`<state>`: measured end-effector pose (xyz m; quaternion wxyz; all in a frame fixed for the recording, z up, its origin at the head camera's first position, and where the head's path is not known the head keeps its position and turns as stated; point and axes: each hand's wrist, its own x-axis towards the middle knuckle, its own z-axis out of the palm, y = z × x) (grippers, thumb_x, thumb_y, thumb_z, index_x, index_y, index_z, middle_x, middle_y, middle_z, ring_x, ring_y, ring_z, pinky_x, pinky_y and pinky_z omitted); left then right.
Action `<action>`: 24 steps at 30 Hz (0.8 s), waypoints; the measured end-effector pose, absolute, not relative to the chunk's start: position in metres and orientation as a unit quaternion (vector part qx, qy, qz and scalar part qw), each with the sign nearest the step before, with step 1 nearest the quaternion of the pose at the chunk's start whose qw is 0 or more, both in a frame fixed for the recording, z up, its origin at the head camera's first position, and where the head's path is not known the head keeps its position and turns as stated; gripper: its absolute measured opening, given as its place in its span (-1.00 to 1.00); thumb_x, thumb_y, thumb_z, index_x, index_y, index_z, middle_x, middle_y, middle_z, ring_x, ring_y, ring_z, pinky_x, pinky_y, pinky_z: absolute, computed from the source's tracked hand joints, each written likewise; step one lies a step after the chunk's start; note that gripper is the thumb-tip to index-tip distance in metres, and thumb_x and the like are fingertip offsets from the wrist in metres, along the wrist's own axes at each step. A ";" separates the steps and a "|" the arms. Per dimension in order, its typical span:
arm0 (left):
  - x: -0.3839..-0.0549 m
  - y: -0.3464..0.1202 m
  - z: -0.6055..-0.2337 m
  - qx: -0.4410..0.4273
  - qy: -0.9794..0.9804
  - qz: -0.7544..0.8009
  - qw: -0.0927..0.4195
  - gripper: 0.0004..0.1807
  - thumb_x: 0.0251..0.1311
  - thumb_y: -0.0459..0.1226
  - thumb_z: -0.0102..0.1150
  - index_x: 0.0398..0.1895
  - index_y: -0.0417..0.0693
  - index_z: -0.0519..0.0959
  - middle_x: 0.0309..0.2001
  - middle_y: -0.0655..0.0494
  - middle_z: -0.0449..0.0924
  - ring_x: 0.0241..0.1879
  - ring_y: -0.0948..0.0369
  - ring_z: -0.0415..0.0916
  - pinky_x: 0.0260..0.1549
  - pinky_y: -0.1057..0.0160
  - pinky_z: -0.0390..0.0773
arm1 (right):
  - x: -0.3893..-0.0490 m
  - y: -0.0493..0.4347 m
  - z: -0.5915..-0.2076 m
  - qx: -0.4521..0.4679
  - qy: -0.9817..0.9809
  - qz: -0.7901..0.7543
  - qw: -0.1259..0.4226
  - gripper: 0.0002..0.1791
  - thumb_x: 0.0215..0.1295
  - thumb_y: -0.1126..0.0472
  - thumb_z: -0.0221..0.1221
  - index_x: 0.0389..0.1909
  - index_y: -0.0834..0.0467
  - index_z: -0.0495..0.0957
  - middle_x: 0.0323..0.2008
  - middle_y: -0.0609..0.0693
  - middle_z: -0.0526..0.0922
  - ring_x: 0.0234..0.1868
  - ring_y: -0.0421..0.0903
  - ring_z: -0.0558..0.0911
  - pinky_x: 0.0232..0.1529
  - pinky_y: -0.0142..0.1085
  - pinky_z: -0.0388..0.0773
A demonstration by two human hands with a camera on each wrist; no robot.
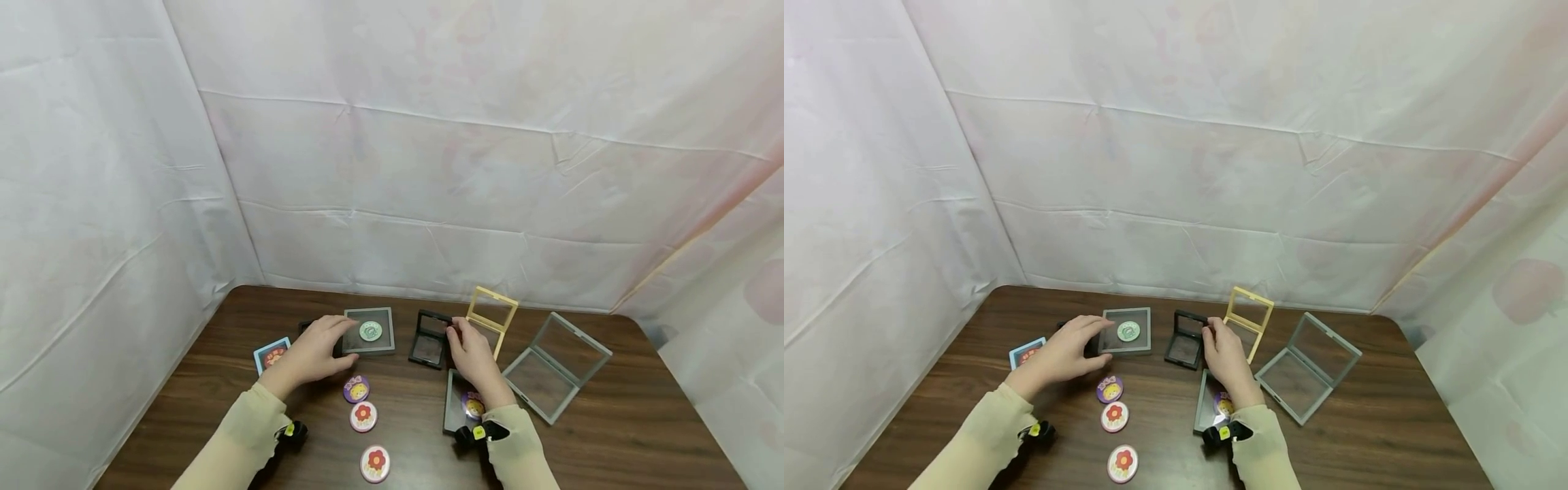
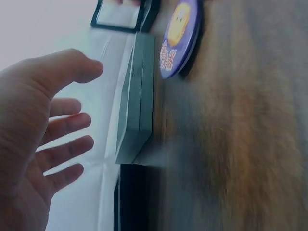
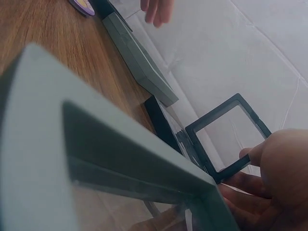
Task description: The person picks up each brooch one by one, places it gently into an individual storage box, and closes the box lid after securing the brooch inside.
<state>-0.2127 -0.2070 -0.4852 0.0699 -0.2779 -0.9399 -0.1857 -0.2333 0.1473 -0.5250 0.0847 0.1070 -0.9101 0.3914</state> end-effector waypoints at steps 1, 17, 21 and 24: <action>-0.209 -0.207 -0.484 -0.276 -0.941 -0.183 0.072 -0.31 0.29 -0.07 0.56 0.40 -0.20 0.61 0.31 -0.16 0.65 0.33 -0.16 0.57 0.33 -0.28 0.51 | -0.233 0.147 -0.525 0.108 -0.910 0.392 0.085 -0.65 0.73 0.22 0.10 0.32 0.34 0.56 0.04 0.20 0.77 0.07 0.19 0.76 0.08 0.14 0.67; -0.161 -0.200 -0.500 -0.254 -0.952 -0.141 0.096 -0.48 0.24 -0.06 0.56 0.12 -0.21 0.73 -0.03 -0.01 0.75 -0.01 0.00 0.71 0.04 -0.13 0.68 | -0.232 0.147 -0.524 0.112 -0.908 0.394 0.089 -0.67 0.73 0.23 0.11 0.30 0.34 0.56 0.04 0.22 0.77 0.06 0.20 0.75 0.07 0.15 0.66; -0.155 -0.197 -0.504 -0.250 -0.953 -0.138 0.102 -0.47 0.23 -0.04 0.58 0.11 -0.21 0.73 -0.04 0.01 0.74 -0.02 0.00 0.69 0.04 -0.12 0.66 | -0.232 0.147 -0.523 0.111 -0.909 0.393 0.088 -0.66 0.74 0.22 0.09 0.31 0.34 0.55 0.06 0.22 0.77 0.08 0.21 0.75 0.09 0.16 0.66; -0.153 -0.196 -0.506 -0.251 -0.953 -0.133 0.106 -0.47 0.23 -0.03 0.58 0.11 -0.19 0.73 -0.03 0.02 0.74 -0.01 0.01 0.68 0.04 -0.11 0.66 | -0.232 0.147 -0.523 0.112 -0.908 0.395 0.086 -0.64 0.74 0.22 0.09 0.33 0.35 0.55 0.07 0.23 0.77 0.09 0.22 0.75 0.10 0.17 0.65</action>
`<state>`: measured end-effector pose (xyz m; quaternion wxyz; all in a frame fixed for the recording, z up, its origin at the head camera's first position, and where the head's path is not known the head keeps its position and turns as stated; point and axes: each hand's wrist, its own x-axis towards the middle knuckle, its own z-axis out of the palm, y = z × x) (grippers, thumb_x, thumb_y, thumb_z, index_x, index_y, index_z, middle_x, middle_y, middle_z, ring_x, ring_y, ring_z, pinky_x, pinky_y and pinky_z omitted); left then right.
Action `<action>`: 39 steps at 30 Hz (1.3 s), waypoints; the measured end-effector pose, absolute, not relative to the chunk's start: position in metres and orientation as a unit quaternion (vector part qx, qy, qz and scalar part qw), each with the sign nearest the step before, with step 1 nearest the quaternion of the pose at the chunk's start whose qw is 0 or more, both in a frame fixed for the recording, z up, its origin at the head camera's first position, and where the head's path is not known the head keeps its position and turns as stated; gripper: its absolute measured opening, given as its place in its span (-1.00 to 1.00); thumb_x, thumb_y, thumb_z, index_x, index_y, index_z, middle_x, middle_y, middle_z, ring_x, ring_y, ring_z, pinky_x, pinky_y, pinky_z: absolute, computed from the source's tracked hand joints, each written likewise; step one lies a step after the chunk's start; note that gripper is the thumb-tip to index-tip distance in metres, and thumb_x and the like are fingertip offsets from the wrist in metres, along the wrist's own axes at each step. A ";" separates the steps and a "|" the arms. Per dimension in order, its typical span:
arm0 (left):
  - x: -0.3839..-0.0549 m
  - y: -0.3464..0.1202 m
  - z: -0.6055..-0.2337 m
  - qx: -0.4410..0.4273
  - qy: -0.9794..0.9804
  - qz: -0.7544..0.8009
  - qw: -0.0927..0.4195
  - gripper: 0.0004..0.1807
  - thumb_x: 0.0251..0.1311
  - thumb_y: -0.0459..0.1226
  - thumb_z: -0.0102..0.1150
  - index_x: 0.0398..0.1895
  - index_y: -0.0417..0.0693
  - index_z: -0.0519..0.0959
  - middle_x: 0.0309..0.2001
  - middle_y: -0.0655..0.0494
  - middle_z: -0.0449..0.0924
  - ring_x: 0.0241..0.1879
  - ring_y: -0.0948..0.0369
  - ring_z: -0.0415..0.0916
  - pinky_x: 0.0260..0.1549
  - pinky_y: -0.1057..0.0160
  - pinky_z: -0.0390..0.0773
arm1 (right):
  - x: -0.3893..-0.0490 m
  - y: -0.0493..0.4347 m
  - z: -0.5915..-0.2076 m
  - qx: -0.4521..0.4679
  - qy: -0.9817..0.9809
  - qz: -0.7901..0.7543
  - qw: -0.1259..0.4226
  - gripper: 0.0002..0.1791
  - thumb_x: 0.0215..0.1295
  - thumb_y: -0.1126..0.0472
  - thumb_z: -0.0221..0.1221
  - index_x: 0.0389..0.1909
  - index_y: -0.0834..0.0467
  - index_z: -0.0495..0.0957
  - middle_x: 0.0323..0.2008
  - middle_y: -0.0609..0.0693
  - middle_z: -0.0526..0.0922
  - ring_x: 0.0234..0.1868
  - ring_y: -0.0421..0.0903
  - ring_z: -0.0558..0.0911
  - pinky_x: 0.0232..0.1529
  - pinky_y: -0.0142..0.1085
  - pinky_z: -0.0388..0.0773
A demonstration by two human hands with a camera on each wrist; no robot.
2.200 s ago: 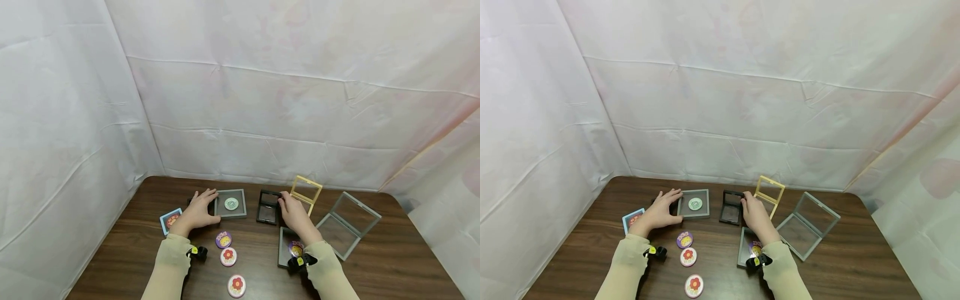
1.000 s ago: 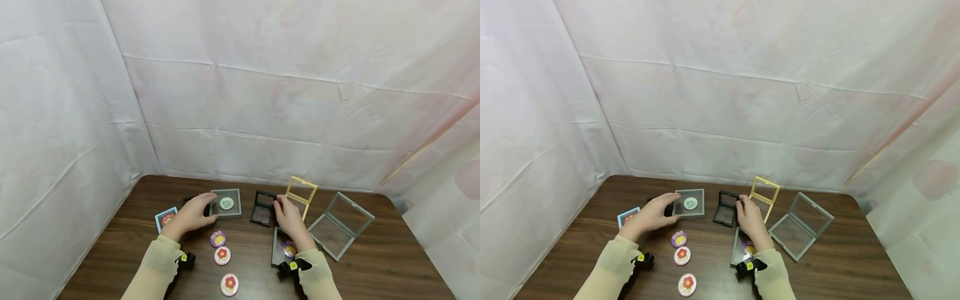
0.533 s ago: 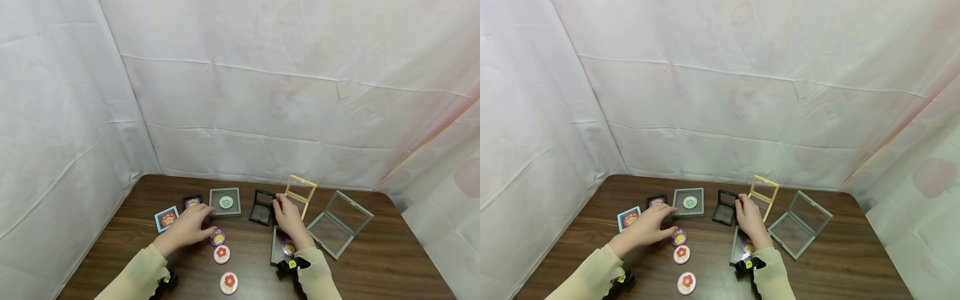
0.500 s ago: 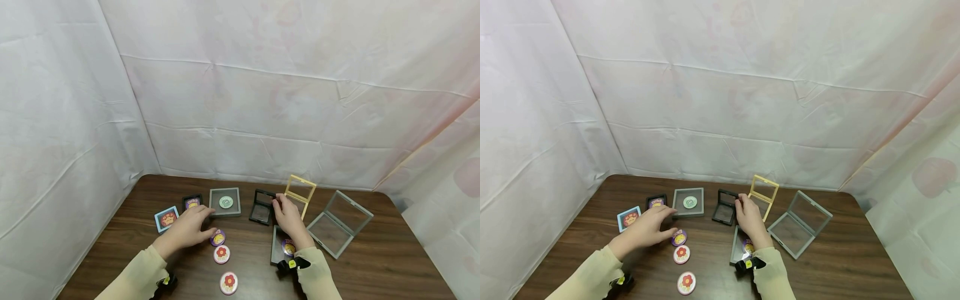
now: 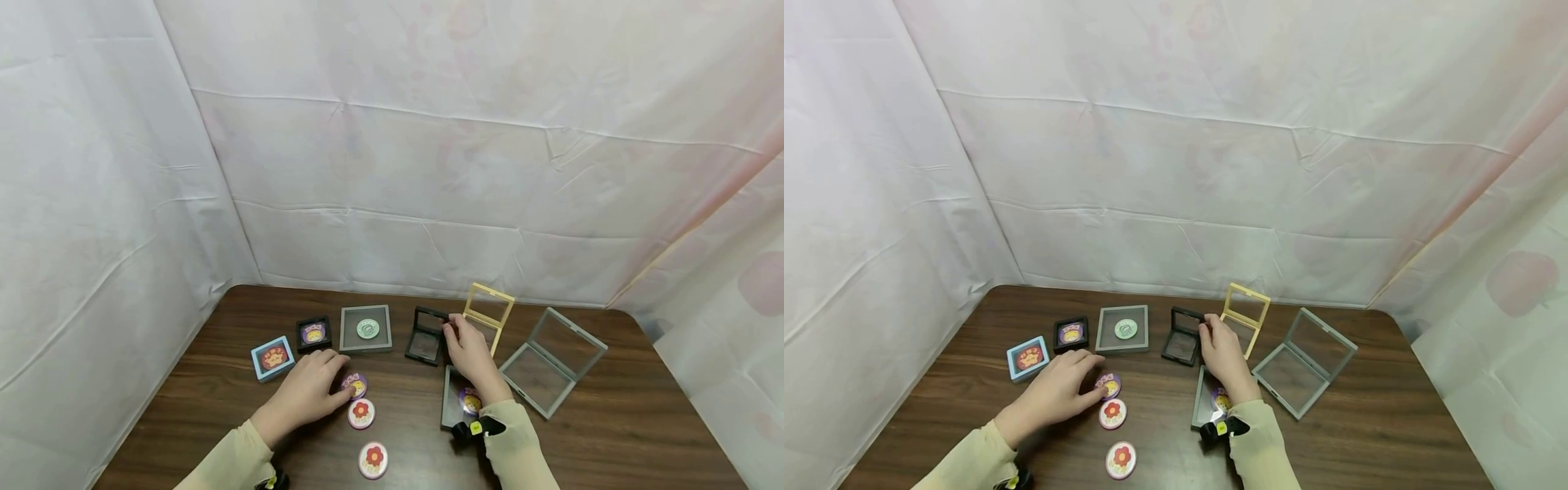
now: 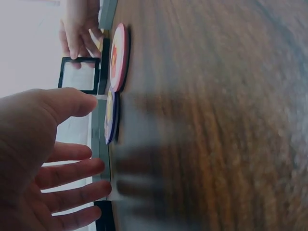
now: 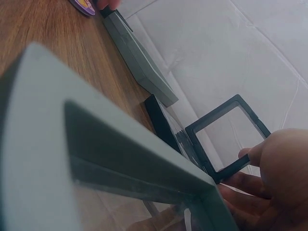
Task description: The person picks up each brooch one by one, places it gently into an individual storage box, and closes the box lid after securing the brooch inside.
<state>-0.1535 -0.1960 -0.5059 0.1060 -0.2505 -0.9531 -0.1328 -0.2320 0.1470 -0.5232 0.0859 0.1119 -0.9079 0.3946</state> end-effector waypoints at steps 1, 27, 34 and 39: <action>-0.153 -0.196 -0.506 -0.251 -0.953 -0.130 0.108 -0.47 0.22 -0.03 0.58 0.11 -0.18 0.73 -0.03 0.03 0.74 -0.01 0.01 0.68 0.04 -0.10 0.66 | -0.232 0.147 -0.523 0.112 -0.908 0.395 0.085 -0.64 0.74 0.22 0.09 0.33 0.36 0.54 0.07 0.24 0.76 0.10 0.23 0.74 0.10 0.17 0.65; -0.155 -0.196 -0.506 -0.285 -0.945 -0.125 0.104 -0.66 0.19 -0.20 0.57 0.02 -0.09 0.79 -0.10 0.09 0.69 -0.12 0.12 0.54 -0.05 -0.06 0.58 | -0.233 0.148 -0.524 0.115 -0.907 0.394 0.090 -0.66 0.74 0.22 0.09 0.31 0.34 0.56 0.05 0.22 0.77 0.07 0.21 0.75 0.10 0.16 0.66; -0.154 -0.192 -0.504 -0.225 -0.960 -0.095 0.136 -0.56 0.08 0.04 0.65 -0.22 -0.08 0.74 -0.25 0.07 0.65 -0.22 0.03 0.57 -0.16 -0.07 0.57 | -0.233 0.148 -0.524 0.115 -0.907 0.396 0.088 -0.65 0.74 0.21 0.08 0.32 0.35 0.55 0.07 0.24 0.76 0.09 0.22 0.75 0.11 0.17 0.65; -0.153 -0.191 -0.502 -0.201 -0.966 -0.096 0.130 -0.52 0.02 0.11 0.67 -0.32 -0.03 0.67 -0.33 0.10 0.60 -0.25 0.02 0.57 -0.19 -0.06 0.56 | -0.234 0.148 -0.524 0.113 -0.907 0.398 0.084 -0.63 0.75 0.20 0.08 0.34 0.35 0.54 0.09 0.24 0.76 0.11 0.23 0.74 0.12 0.17 0.65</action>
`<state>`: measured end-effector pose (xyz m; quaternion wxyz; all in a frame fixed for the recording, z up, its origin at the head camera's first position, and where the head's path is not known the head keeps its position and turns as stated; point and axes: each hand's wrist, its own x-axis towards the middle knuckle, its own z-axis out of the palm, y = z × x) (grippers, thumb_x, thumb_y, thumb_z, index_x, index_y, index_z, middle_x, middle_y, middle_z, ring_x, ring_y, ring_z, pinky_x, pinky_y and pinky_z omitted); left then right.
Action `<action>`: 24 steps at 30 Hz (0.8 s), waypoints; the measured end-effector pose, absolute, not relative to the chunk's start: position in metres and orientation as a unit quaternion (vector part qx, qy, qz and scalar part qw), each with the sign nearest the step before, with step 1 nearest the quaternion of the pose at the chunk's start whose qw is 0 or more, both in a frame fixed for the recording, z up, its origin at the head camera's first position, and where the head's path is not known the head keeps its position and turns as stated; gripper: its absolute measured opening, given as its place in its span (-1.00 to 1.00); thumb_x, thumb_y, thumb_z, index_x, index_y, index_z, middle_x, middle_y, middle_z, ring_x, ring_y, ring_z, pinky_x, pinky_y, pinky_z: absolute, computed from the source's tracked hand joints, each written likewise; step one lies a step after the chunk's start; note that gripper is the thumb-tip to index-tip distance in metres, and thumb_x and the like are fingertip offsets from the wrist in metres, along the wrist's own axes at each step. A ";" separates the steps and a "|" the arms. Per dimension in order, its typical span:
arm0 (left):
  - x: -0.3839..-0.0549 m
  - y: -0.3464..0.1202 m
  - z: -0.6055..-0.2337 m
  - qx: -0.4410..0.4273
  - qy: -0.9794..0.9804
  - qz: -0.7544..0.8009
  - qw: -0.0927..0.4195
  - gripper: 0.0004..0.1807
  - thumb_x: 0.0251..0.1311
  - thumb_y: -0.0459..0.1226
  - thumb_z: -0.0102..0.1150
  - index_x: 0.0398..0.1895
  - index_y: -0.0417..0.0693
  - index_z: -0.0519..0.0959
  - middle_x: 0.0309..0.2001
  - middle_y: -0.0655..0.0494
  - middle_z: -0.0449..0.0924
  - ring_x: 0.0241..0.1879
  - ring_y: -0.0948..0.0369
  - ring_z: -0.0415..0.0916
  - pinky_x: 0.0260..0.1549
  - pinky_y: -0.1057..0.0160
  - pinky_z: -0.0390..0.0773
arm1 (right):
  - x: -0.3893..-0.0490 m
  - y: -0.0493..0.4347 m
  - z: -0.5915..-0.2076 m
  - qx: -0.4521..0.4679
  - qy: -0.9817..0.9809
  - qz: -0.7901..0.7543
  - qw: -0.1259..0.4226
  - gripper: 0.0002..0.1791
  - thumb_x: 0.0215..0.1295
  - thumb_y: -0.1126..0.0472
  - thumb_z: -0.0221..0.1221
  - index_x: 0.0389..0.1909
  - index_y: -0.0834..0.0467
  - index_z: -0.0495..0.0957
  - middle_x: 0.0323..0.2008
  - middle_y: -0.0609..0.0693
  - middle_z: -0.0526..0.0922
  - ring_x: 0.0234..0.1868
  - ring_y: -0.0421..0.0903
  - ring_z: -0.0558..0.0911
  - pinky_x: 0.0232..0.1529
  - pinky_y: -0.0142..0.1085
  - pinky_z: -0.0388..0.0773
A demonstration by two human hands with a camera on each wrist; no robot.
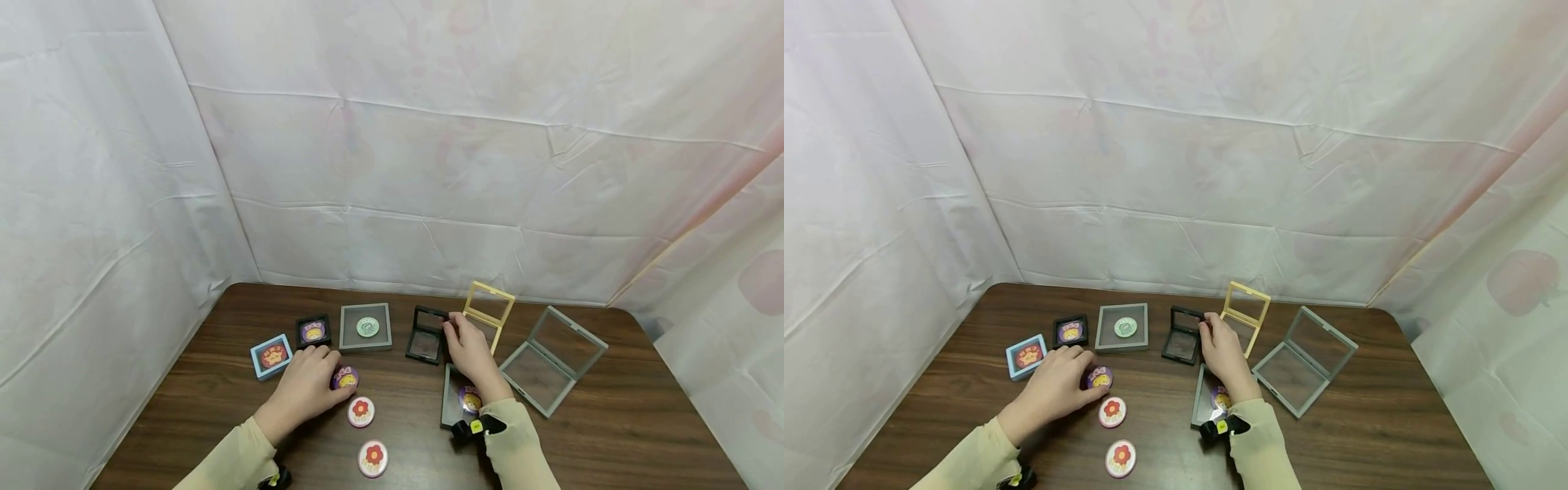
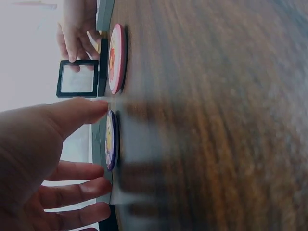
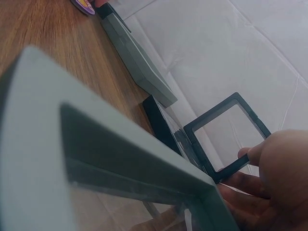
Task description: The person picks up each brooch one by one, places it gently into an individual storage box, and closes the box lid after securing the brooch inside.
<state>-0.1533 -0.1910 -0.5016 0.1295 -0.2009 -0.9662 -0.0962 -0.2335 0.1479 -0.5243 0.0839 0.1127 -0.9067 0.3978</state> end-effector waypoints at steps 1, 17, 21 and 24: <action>-0.153 -0.191 -0.502 -0.200 -0.967 -0.097 0.126 -0.51 0.02 0.11 0.68 -0.31 -0.03 0.67 -0.33 0.10 0.61 -0.25 0.02 0.57 -0.19 -0.06 0.56 | -0.233 0.148 -0.524 0.112 -0.907 0.398 0.083 -0.63 0.75 0.20 0.08 0.34 0.35 0.54 0.09 0.24 0.76 0.11 0.23 0.74 0.12 0.17 0.65; -0.151 -0.192 -0.508 -0.199 -0.969 -0.104 0.104 -0.45 0.04 0.12 0.69 -0.16 -0.10 0.74 -0.25 0.05 0.64 -0.22 0.03 0.57 -0.11 -0.09 0.58 | -0.233 0.149 -0.523 0.112 -0.908 0.395 0.082 -0.62 0.75 0.20 0.06 0.34 0.37 0.53 0.07 0.25 0.76 0.10 0.24 0.75 0.10 0.19 0.65; -0.150 -0.192 -0.509 -0.203 -0.967 -0.111 0.108 -0.48 0.05 0.08 0.70 -0.15 -0.11 0.76 -0.25 0.05 0.64 -0.23 0.04 0.56 -0.12 -0.09 0.58 | -0.233 0.148 -0.523 0.110 -0.908 0.396 0.078 -0.60 0.76 0.19 0.06 0.36 0.37 0.53 0.09 0.25 0.76 0.11 0.24 0.74 0.12 0.18 0.65; -0.151 -0.192 -0.509 -0.205 -0.966 -0.113 0.108 -0.49 0.06 0.06 0.69 -0.12 -0.11 0.77 -0.24 0.05 0.65 -0.22 0.04 0.57 -0.11 -0.10 0.59 | -0.233 0.148 -0.524 0.111 -0.908 0.395 0.078 -0.61 0.76 0.19 0.06 0.36 0.37 0.52 0.09 0.25 0.76 0.11 0.24 0.74 0.12 0.18 0.65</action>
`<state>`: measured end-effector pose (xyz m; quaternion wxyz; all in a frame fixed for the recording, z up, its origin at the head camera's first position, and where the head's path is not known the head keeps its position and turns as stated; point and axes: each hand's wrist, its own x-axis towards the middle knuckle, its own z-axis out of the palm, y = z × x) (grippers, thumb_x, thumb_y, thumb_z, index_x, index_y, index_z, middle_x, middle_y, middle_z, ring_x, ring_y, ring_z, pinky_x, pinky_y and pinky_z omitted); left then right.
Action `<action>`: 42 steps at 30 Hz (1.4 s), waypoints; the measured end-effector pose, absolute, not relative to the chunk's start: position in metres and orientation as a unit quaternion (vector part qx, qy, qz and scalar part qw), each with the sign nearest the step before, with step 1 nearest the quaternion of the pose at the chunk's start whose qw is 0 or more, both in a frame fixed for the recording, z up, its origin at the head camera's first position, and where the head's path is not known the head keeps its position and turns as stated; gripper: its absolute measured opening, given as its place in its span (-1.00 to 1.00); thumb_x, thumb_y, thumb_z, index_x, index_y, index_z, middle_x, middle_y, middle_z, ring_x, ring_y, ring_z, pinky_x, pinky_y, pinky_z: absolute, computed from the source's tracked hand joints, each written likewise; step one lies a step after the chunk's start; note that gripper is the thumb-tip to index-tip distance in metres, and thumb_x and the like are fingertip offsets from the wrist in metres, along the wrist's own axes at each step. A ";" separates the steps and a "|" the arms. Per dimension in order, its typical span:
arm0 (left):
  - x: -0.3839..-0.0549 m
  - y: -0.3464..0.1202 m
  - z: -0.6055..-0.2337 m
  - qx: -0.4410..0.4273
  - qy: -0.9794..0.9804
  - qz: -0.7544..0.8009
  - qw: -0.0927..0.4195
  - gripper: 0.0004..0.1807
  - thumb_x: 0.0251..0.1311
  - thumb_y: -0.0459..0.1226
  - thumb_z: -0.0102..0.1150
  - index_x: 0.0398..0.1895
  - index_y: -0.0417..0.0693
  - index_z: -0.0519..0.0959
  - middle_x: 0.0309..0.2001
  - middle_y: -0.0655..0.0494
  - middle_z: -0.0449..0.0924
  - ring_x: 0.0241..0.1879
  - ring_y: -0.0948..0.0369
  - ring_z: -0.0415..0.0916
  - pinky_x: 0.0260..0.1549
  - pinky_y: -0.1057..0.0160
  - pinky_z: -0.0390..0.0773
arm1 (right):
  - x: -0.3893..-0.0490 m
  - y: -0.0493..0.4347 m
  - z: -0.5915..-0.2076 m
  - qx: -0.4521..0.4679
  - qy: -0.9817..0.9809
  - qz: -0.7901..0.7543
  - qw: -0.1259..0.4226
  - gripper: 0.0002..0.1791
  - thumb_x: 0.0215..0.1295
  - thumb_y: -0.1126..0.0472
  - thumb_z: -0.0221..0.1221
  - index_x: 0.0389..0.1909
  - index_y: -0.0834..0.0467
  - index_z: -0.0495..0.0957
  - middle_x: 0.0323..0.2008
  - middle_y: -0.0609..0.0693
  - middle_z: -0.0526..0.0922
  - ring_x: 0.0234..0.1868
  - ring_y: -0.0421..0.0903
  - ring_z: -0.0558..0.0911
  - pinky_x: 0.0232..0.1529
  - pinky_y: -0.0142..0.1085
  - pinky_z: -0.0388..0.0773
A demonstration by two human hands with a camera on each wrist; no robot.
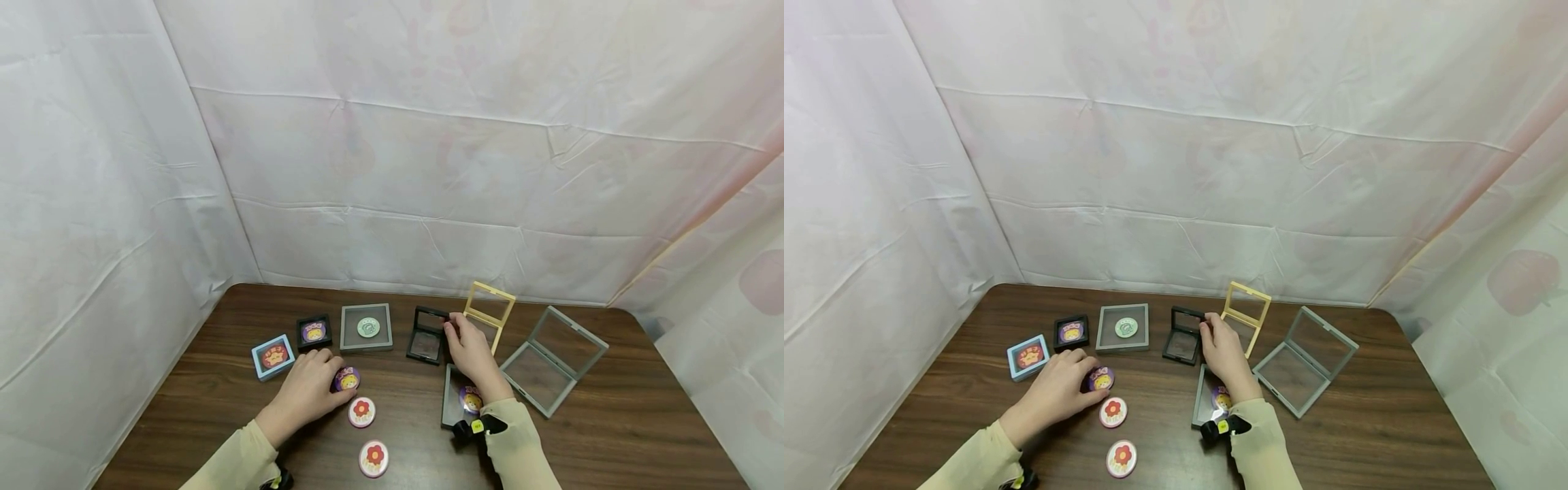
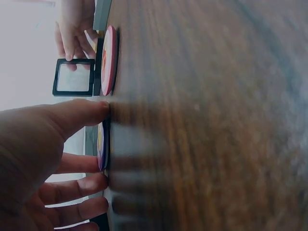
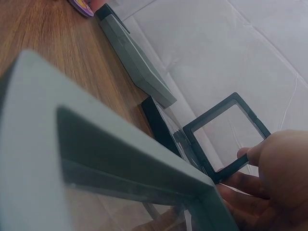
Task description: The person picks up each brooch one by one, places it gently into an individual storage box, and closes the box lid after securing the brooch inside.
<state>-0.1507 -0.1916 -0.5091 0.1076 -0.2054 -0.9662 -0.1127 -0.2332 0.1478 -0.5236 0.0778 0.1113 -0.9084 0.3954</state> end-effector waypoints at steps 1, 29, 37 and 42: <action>-0.151 -0.192 -0.509 -0.206 -0.966 -0.113 0.107 -0.49 0.06 0.06 0.69 -0.11 -0.11 0.77 -0.23 0.04 0.65 -0.22 0.04 0.57 -0.10 -0.10 0.59 | -0.233 0.148 -0.524 0.111 -0.908 0.396 0.077 -0.61 0.76 0.19 0.06 0.36 0.37 0.53 0.09 0.25 0.76 0.11 0.24 0.74 0.12 0.17 0.65; -0.176 -0.165 -0.503 -0.238 -0.929 -0.261 0.108 -0.50 0.02 -0.17 0.61 0.10 -0.03 0.78 -0.10 0.16 0.70 -0.07 0.17 0.59 0.02 -0.04 0.58 | -0.233 0.150 -0.526 0.116 -0.907 0.396 0.084 -0.63 0.75 0.21 0.08 0.34 0.37 0.53 0.07 0.23 0.77 0.11 0.24 0.74 0.13 0.18 0.64; -0.187 -0.146 -0.500 -0.238 -0.923 -0.283 0.105 -0.51 0.07 -0.17 0.59 0.12 -0.02 0.78 -0.01 0.16 0.71 -0.01 0.13 0.61 0.10 -0.07 0.56 | -0.234 0.149 -0.525 0.110 -0.908 0.397 0.076 -0.61 0.75 0.19 0.07 0.36 0.35 0.53 0.10 0.24 0.76 0.13 0.24 0.73 0.14 0.18 0.63; -0.195 -0.137 -0.502 -0.243 -0.922 -0.284 0.098 -0.49 0.10 -0.16 0.57 0.17 -0.03 0.77 0.02 0.13 0.72 0.04 0.10 0.61 0.16 -0.12 0.54 | -0.233 0.149 -0.523 0.105 -0.906 0.404 0.067 -0.63 0.76 0.18 0.07 0.36 0.31 0.54 0.07 0.19 0.77 -0.11 0.08 0.76 0.00 0.09 0.68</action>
